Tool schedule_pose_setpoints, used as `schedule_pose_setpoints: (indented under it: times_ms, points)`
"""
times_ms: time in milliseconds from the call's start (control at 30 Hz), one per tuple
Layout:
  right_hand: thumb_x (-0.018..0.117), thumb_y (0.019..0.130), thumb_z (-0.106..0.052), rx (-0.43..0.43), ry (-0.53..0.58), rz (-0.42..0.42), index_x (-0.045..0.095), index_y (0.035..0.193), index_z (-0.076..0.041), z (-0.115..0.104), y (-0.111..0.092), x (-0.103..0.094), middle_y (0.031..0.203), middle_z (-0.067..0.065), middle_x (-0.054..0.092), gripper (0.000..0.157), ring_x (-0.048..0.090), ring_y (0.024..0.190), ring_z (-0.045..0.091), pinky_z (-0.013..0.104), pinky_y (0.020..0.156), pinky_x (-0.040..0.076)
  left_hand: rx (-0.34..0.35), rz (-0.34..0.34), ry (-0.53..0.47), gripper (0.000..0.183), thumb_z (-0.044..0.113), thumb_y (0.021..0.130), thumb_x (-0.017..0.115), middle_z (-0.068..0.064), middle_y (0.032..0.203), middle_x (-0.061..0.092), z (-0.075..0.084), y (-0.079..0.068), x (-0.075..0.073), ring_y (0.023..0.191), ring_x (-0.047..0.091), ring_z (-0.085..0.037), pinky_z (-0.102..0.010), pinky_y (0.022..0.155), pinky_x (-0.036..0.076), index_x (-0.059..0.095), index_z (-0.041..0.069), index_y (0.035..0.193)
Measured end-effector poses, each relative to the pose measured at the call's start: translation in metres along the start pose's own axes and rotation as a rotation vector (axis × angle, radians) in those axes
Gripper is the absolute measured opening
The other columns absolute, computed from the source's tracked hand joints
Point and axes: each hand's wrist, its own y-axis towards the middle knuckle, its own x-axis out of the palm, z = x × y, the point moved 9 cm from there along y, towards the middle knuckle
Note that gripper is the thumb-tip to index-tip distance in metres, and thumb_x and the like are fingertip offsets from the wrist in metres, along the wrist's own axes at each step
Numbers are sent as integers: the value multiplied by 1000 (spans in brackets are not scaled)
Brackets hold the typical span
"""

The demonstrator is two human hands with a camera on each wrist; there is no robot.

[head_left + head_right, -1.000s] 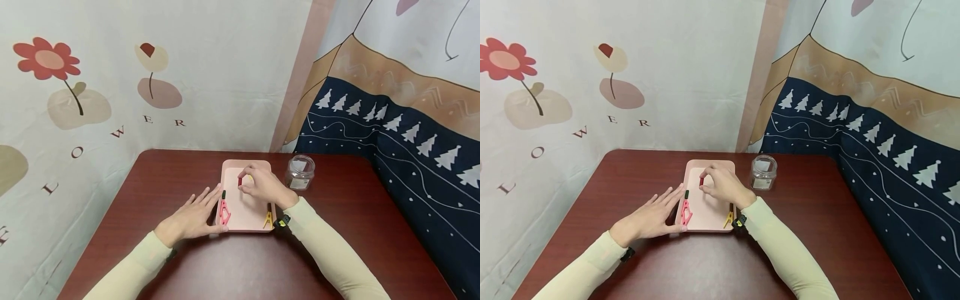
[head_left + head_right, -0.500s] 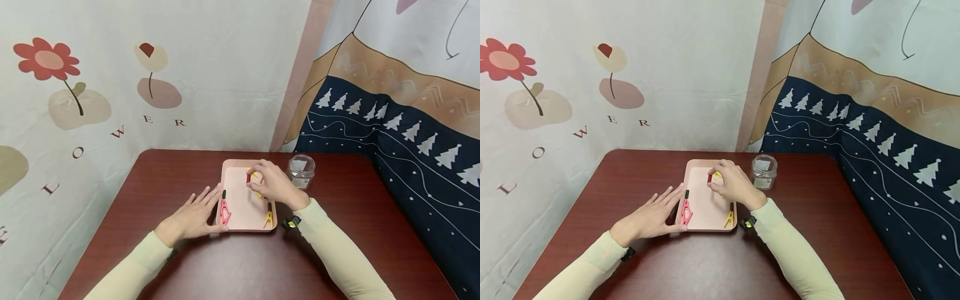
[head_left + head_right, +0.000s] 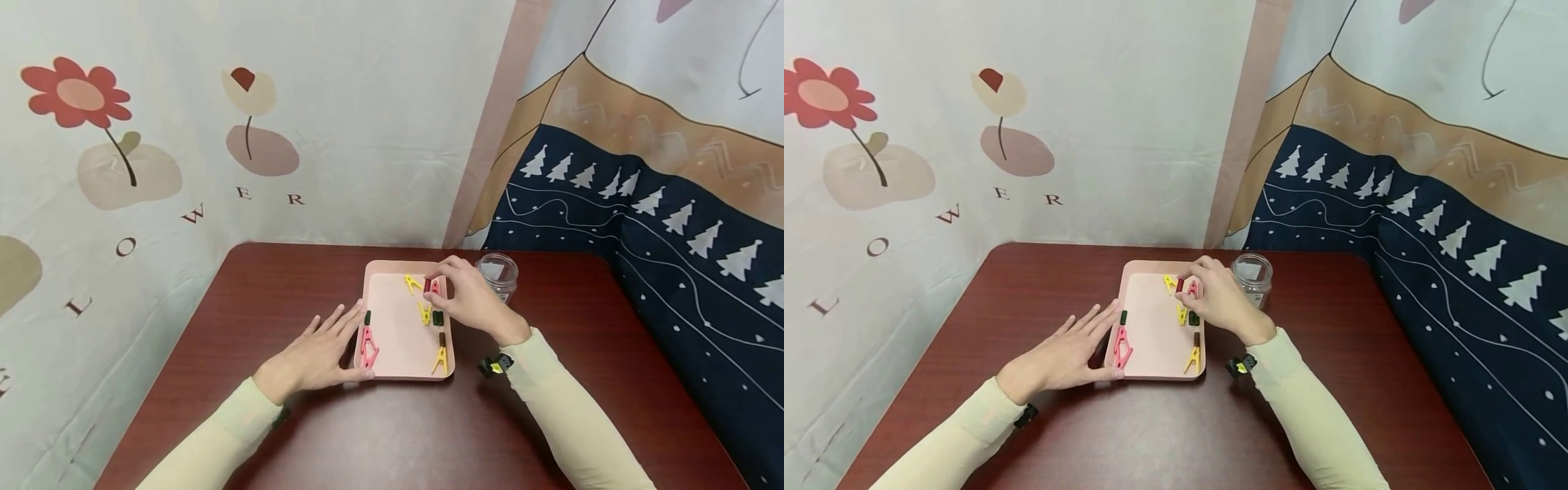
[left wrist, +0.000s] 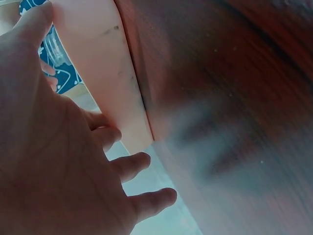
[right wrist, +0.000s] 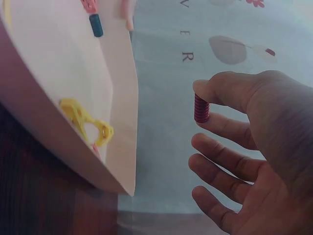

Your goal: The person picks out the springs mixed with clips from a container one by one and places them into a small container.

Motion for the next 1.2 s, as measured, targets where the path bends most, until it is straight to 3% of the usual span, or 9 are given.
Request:
schedule_pose_setpoints:
  times_ms: [300,433,667,767,933,1200]
  points:
    - [93,101,-24,60,-3,38,82,136,-13,21,-9,-18,142,13,74,39,68,137,36,63,119,61,11,22,-25,126,85,99,73,-1,200,10,1,0,-1,183,21,-44,-83,140,24,15,17,190]
    - [93,101,-22,59,6,66,81,137,-12,25,-13,-29,141,13,74,39,68,133,39,63,114,63,10,29,-23,126,84,100,73,-1,200,10,0,1,-3,183,21,-44,-82,140,24,15,17,190]
    - [91,103,-21,76,0,139,81,137,-9,41,-23,-48,141,14,73,37,68,130,40,65,117,61,12,25,-29,126,84,100,73,-1,200,11,-1,1,-2,183,22,-45,-83,140,23,15,17,189]
    - [91,104,-21,90,-1,170,82,137,-8,52,-28,-56,142,15,72,36,70,120,38,55,100,69,11,26,-34,126,83,100,74,-2,200,11,-1,0,-2,183,22,-45,-83,140,23,15,16,189]
    - [90,105,-20,120,-14,211,82,136,-7,70,-33,-66,146,16,72,35,69,106,29,40,88,64,10,30,-31,126,82,100,74,-3,200,12,-1,1,-3,183,23,-45,-84,140,24,15,15,189]
    - [86,108,-24,177,29,233,81,138,-5,90,-41,-70,156,22,69,36,68,136,45,67,110,65,14,15,-35,126,84,100,73,-2,200,11,1,0,-1,183,23,-45,-83,140,24,16,15,189]
